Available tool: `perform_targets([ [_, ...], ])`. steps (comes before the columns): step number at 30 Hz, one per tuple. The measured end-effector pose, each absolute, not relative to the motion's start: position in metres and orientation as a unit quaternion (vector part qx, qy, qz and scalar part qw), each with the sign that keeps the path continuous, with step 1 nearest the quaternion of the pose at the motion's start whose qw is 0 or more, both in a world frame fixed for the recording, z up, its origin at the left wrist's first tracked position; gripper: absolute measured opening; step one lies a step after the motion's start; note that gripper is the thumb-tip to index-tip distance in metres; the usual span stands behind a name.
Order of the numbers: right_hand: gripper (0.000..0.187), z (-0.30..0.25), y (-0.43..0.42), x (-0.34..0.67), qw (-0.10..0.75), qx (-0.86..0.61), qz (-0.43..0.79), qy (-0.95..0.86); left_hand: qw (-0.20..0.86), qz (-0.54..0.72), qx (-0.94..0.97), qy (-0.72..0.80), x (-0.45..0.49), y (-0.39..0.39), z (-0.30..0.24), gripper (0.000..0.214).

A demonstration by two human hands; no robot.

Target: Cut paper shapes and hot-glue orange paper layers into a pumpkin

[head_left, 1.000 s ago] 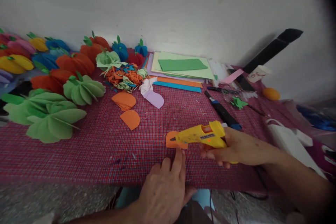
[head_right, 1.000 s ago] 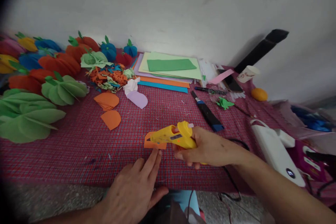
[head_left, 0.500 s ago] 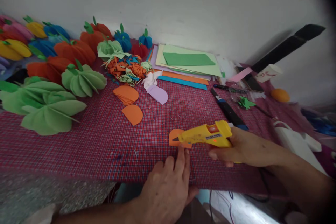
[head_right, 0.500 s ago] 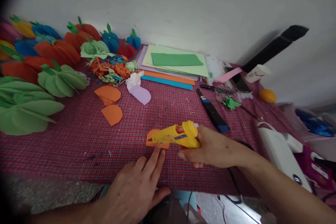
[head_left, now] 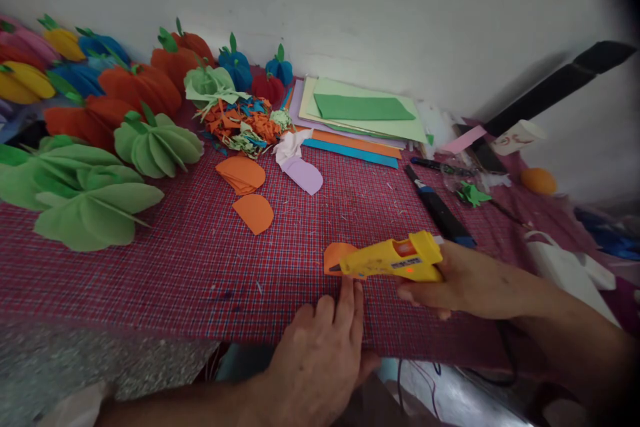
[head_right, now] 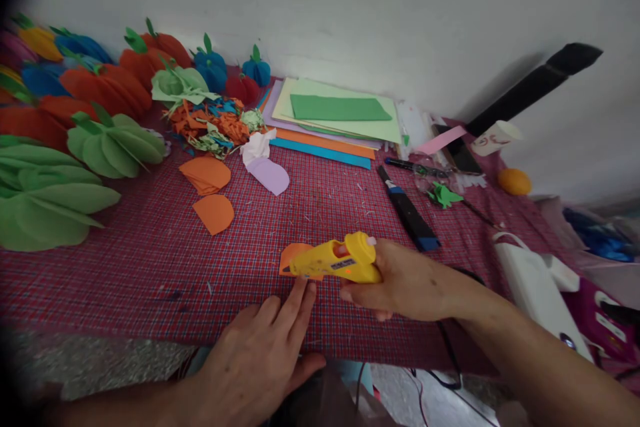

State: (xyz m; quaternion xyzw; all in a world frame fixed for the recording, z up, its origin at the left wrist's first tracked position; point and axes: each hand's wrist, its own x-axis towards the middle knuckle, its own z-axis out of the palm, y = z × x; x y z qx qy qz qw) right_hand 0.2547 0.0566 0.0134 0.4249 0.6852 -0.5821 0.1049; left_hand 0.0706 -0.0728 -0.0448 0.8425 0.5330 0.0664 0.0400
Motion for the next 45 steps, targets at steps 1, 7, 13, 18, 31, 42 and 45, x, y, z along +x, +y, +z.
perform_targets([
  [1,0.028,0.0129,0.0566,0.2549,0.11,0.427,-0.578,0.687,0.035,0.062,0.844,0.531,0.0705,-0.0728,-0.0448,0.06],
  [7,0.03,0.0157,0.0561,0.2514,0.133,0.436,-0.559,0.692,0.014,0.056,0.849,0.526,0.0686,-0.0727,-0.0418,0.062],
  [13,0.033,0.0155,0.0577,0.2506,0.161,0.434,-0.532,0.708,0.009,0.054,0.845,0.532,0.0688,-0.0733,-0.0413,0.063],
  [18,0.033,0.0109,0.0586,0.2541,0.168,0.438,-0.517,0.716,-0.004,0.065,0.845,0.53,0.0691,-0.0718,-0.0411,0.063],
  [31,0.04,0.0115,0.0592,0.2502,0.152,0.453,-0.484,0.733,-0.014,0.072,0.844,0.531,0.0708,-0.0707,-0.0461,0.064],
  [42,0.037,0.0111,0.0611,0.2484,0.133,0.459,-0.479,0.736,-0.004,0.072,0.844,0.531,0.0723,-0.0708,-0.046,0.063],
  [45,0.037,0.0101,0.0598,0.2503,0.125,0.463,-0.475,0.737,-0.009,0.069,0.844,0.532,0.0726,-0.0716,-0.0461,0.062],
])
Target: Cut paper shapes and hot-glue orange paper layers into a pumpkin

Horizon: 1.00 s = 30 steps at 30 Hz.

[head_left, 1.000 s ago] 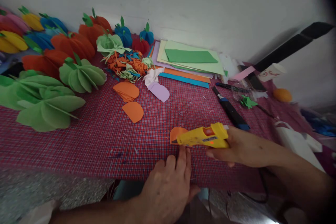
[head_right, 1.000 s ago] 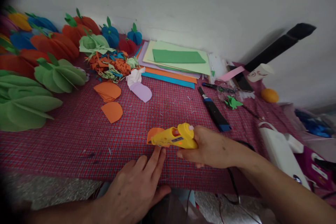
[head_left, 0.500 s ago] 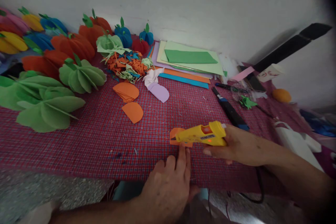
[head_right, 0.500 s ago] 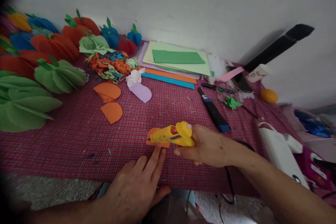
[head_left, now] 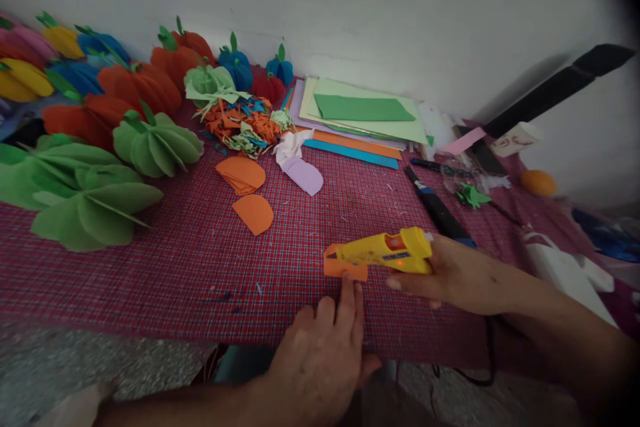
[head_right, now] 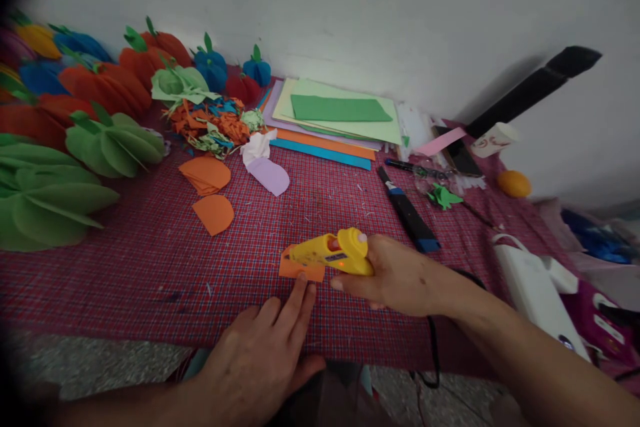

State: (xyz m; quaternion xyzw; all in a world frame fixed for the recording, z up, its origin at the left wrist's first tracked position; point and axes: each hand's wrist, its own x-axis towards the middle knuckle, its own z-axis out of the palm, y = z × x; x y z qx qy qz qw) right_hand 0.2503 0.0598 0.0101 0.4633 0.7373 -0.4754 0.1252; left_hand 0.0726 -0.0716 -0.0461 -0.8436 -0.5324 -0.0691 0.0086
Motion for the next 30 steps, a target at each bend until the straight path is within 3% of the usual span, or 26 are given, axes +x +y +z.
perform_targets([
  [17,0.033,0.023,0.056,0.243,0.188,0.422,-0.48,0.746,-0.013,-0.063,-0.844,-0.533,0.07,-0.071,-0.042,0.061],
  [30,0.037,0.014,0.056,0.248,0.155,0.445,-0.483,0.738,0.0,-0.067,-0.846,-0.529,0.071,-0.072,-0.044,0.062],
])
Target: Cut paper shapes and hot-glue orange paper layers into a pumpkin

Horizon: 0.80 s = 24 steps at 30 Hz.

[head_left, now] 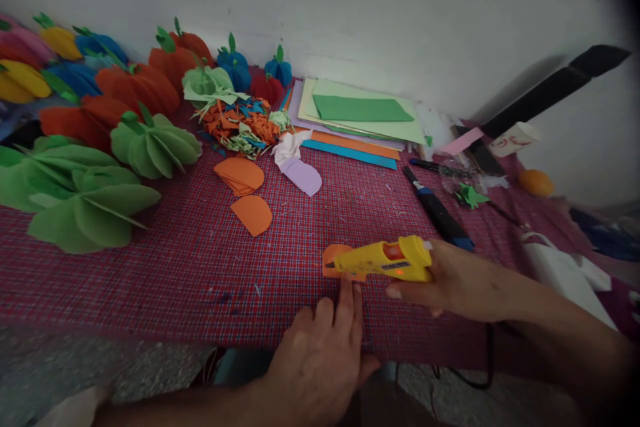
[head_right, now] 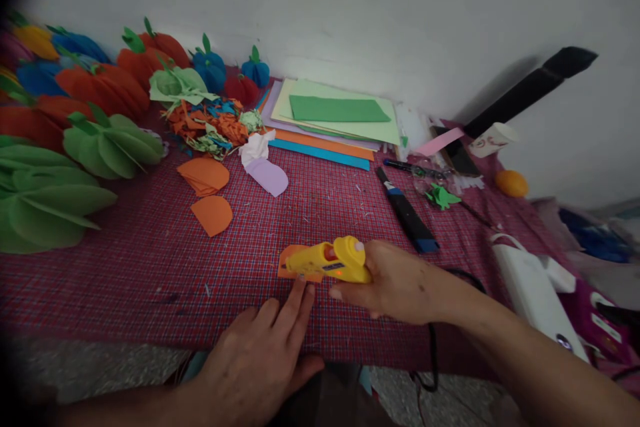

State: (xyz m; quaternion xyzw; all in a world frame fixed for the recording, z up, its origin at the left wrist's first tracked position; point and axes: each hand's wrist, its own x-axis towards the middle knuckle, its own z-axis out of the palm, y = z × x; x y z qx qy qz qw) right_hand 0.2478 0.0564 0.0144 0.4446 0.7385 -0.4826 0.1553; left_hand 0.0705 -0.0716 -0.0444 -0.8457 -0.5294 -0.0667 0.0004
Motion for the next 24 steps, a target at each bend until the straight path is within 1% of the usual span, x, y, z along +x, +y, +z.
perform_targets([
  [6,0.041,0.0135,0.0587,0.2473,0.14,0.476,-0.471,0.729,0.002,-0.059,-0.845,-0.531,0.0703,-0.0709,-0.0426,0.063],
  [14,0.036,0.0127,0.0628,0.2458,0.126,0.476,-0.465,0.735,0.009,-0.065,-0.843,-0.533,0.0707,-0.0706,-0.0432,0.063],
  [24,0.041,0.0071,0.0641,0.2544,0.096,0.492,-0.483,0.718,0.0,-0.067,-0.844,-0.533,0.0713,-0.072,-0.044,0.062],
])
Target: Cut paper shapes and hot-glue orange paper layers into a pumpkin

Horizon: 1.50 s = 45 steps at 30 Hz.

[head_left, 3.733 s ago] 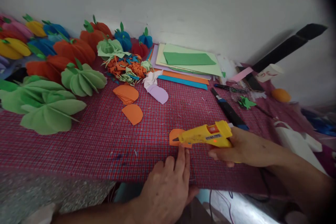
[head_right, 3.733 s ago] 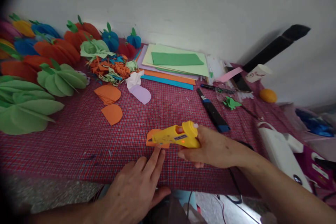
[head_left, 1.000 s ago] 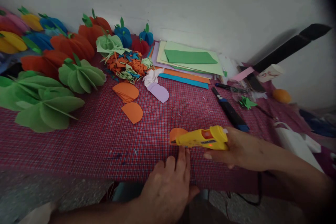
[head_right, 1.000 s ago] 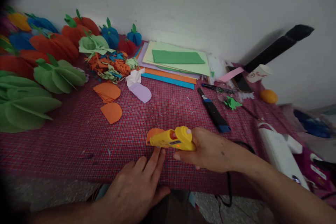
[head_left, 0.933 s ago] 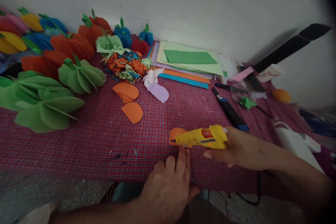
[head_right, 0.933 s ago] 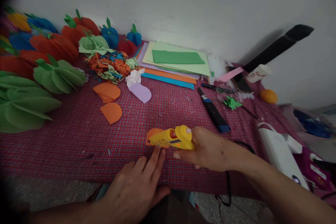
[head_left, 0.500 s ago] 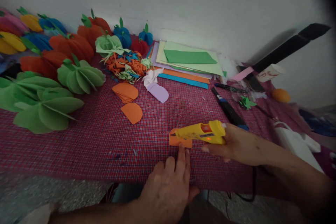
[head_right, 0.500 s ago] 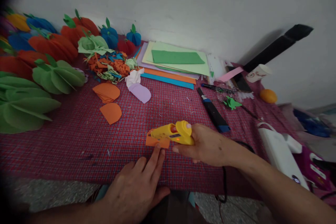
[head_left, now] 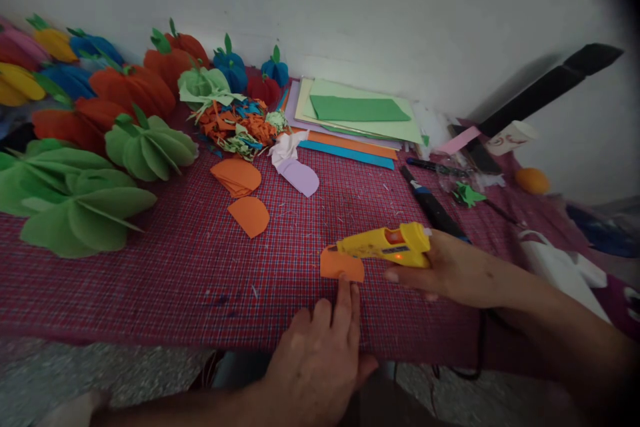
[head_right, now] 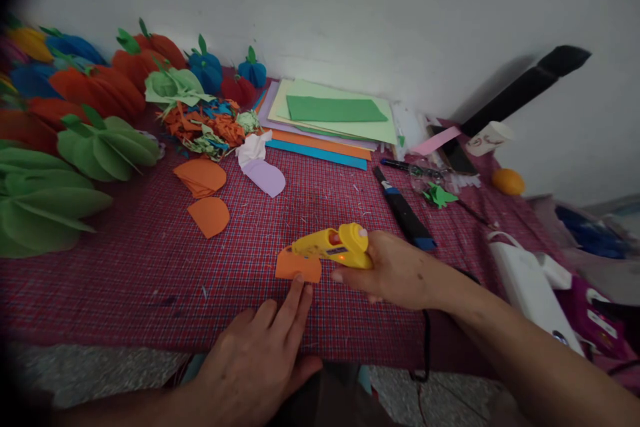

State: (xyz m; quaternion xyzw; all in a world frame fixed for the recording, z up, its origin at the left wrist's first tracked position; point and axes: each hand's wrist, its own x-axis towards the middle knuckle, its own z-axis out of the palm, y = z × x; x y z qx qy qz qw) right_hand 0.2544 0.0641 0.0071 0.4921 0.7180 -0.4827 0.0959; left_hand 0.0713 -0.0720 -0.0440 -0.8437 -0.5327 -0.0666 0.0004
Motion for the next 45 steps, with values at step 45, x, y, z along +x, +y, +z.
perform_targets([
  [45,0.032,0.028,0.053,0.282,0.135,0.516,-0.451,0.716,-0.015,-0.019,-0.84,-0.542,0.075,-0.073,-0.044,0.059],
])
